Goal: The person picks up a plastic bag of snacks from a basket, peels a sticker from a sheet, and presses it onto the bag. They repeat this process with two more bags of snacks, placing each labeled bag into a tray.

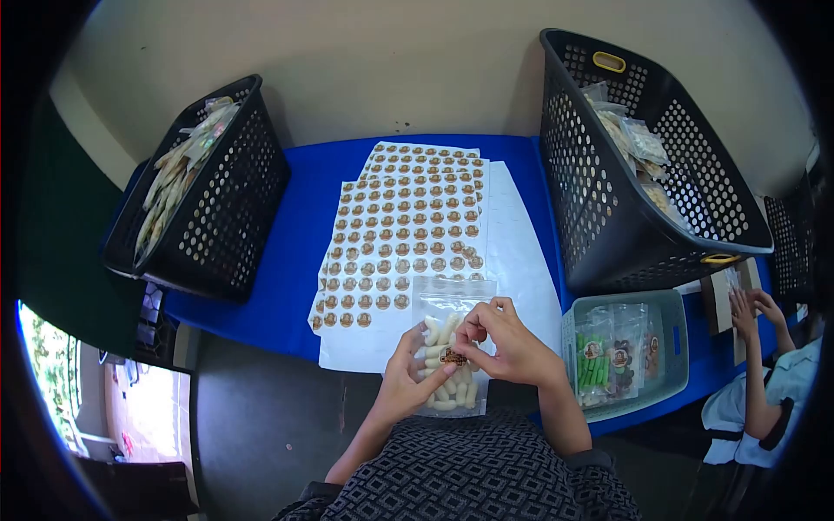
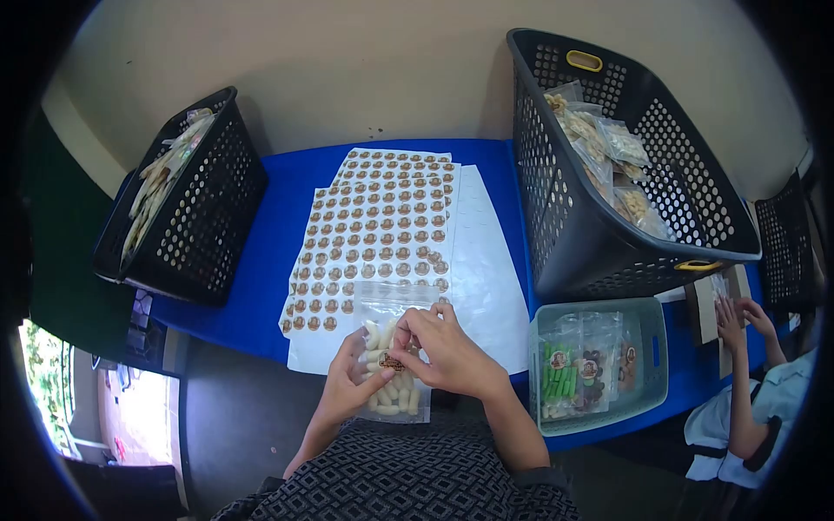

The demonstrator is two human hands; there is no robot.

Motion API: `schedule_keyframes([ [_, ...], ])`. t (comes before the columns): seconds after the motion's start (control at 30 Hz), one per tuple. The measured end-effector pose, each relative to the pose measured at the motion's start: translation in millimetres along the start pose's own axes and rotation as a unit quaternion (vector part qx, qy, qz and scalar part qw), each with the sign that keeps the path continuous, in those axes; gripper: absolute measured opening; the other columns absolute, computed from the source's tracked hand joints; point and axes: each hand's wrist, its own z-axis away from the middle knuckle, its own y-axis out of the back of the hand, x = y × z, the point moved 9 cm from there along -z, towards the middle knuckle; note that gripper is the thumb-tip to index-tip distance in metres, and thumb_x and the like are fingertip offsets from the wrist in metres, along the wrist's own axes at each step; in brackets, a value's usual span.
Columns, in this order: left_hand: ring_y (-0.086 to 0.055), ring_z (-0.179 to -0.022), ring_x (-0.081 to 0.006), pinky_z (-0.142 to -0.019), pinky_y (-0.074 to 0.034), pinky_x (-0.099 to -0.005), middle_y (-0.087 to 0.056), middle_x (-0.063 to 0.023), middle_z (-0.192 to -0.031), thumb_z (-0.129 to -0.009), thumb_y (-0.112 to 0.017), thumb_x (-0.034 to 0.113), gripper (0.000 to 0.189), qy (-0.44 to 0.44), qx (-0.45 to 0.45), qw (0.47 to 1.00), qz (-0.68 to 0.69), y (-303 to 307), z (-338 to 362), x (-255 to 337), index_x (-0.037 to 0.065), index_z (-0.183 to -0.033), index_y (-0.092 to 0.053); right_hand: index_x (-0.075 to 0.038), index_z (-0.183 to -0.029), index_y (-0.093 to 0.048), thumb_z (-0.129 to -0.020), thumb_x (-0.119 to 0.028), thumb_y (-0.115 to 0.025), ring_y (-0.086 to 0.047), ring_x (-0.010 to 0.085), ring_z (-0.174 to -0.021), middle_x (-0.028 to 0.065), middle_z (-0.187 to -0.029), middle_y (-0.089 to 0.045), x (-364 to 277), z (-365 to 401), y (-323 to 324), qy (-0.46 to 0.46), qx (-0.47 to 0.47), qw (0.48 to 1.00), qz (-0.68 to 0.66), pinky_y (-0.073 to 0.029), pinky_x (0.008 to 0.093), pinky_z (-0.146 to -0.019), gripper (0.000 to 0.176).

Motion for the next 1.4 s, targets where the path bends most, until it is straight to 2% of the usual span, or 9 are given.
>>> schedule_keyframes([
  [0.3, -0.047, -0.104, -0.0238, -0.079, -0.047, -0.0305, -0.037, -0.0181, -0.118, -0.074, -0.058, -0.002, 0.064, 0.017, -0.021, 0.999, -0.044, 31, 1, 7, -0.004, -0.125, -0.02, -0.005, -0.089, -0.048, -0.068, -0.025, -0.067, -0.046, 0.019, -0.073, 0.0049, -0.075, -0.049, -22, -10, -21, -0.029, 0.084, 0.989, 0.116, -0.029, 0.0327, -0.077, 0.034],
  [0.53, -0.049, -0.102, -0.0249, -0.082, -0.046, -0.0307, -0.038, -0.0189, -0.117, -0.07, -0.062, -0.004, 0.066, 0.002, -0.036, 0.994, -0.105, 66, 3, 2, -0.004, -0.123, -0.023, 0.002, -0.119, -0.02, -0.054, -0.037, -0.078, -0.032, 0.0325, -0.102, 0.0199, -0.115, -0.022, 3, 6, -39, -0.091, 0.313, 0.941, 0.098, -0.029, 0.0401, -0.091, 0.096],
  [0.77, -0.052, -0.096, -0.0205, -0.077, -0.047, -0.0293, -0.047, -0.0184, -0.106, -0.071, -0.066, 0.005, 0.059, -0.042, -0.089, 0.992, -0.084, 70, -2, 15, -0.006, -0.117, -0.03, 0.002, -0.091, -0.06, -0.077, -0.034, -0.061, -0.057, 0.0104, -0.074, 0.0077, -0.078, -0.063, 42, 26, -111, -0.378, 0.222, 0.858, -0.267, -0.046, 0.0258, -0.067, 0.039],
  [0.9, -0.056, -0.076, -0.0141, -0.065, -0.046, -0.025, -0.056, -0.0122, -0.087, -0.072, -0.066, 0.007, 0.044, -0.075, -0.148, 0.986, -0.029, 66, -10, 7, -0.006, -0.107, -0.043, 0.003, -0.085, -0.06, -0.081, -0.049, -0.047, -0.056, 0.0135, -0.061, 0.0127, -0.064, -0.06, 44, 42, -120, -0.433, 0.194, 0.872, -0.121, -0.044, 0.0295, -0.056, 0.054],
  [0.97, -0.046, -0.102, -0.0222, -0.074, -0.045, -0.0207, -0.041, -0.022, -0.118, -0.07, -0.07, 0.021, 0.071, 0.079, -0.176, 0.969, -0.157, 74, -13, -25, -0.002, -0.125, -0.031, 0.005, -0.072, -0.059, -0.082, -0.045, -0.047, -0.045, 0.0075, -0.051, 0.0056, -0.047, -0.049, 42, 48, -121, -0.405, 0.251, 0.875, -0.084, -0.038, 0.0284, -0.045, 0.052],
  [1.07, -0.038, -0.056, -0.0076, -0.047, -0.034, -0.0223, -0.039, 0.0007, -0.061, -0.072, -0.067, 0.015, 0.029, -0.021, -0.236, 0.961, -0.14, 43, -12, 9, 0.002, -0.071, -0.041, 0.005, -0.083, -0.057, -0.085, -0.042, -0.043, -0.047, 0.0114, -0.048, 0.0061, -0.056, -0.054, 45, 67, -130, -0.366, 0.324, 0.869, -0.075, -0.039, 0.0298, -0.044, 0.049],
  [1.17, -0.042, -0.059, -0.0105, -0.051, -0.038, -0.0247, -0.045, -0.0031, -0.063, -0.075, -0.063, 0.017, 0.023, 0.001, -0.242, 0.965, -0.104, 26, -10, 2, -0.001, -0.076, -0.049, -0.001, -0.1, -0.055, -0.085, -0.032, -0.048, -0.056, 0.0141, -0.076, 0.0083, -0.085, -0.061, 11, 80, -116, -0.359, 0.434, 0.814, -0.142, -0.045, 0.0294, -0.069, 0.035],
  [1.3, -0.048, -0.082, -0.0185, -0.07, -0.042, -0.0309, -0.05, -0.0106, -0.081, -0.08, -0.056, 0.02, 0.027, -0.136, -0.281, 0.937, -0.157, 6, -5, -14, -0.003, -0.095, -0.053, 0.002, -0.087, -0.058, -0.079, -0.025, -0.06, -0.053, 0.0106, -0.073, 0.0058, -0.079, -0.06, -12, 104, -104, -0.288, 0.549, 0.775, -0.123, -0.044, 0.0272, -0.065, 0.028],
  [1.4, -0.048, -0.088, -0.0182, -0.072, -0.043, -0.0278, -0.051, -0.0097, -0.091, -0.081, -0.055, 0.018, 0.029, -0.045, -0.314, 0.946, -0.064, 7, -2, -19, 0.001, -0.104, -0.049, 0.002, -0.088, -0.058, -0.073, -0.022, -0.066, -0.052, 0.0098, -0.07, 0.0045, -0.076, -0.06, -21, 100, -106, -0.326, 0.508, 0.788, -0.121, -0.044, 0.0276, -0.064, 0.029],
])
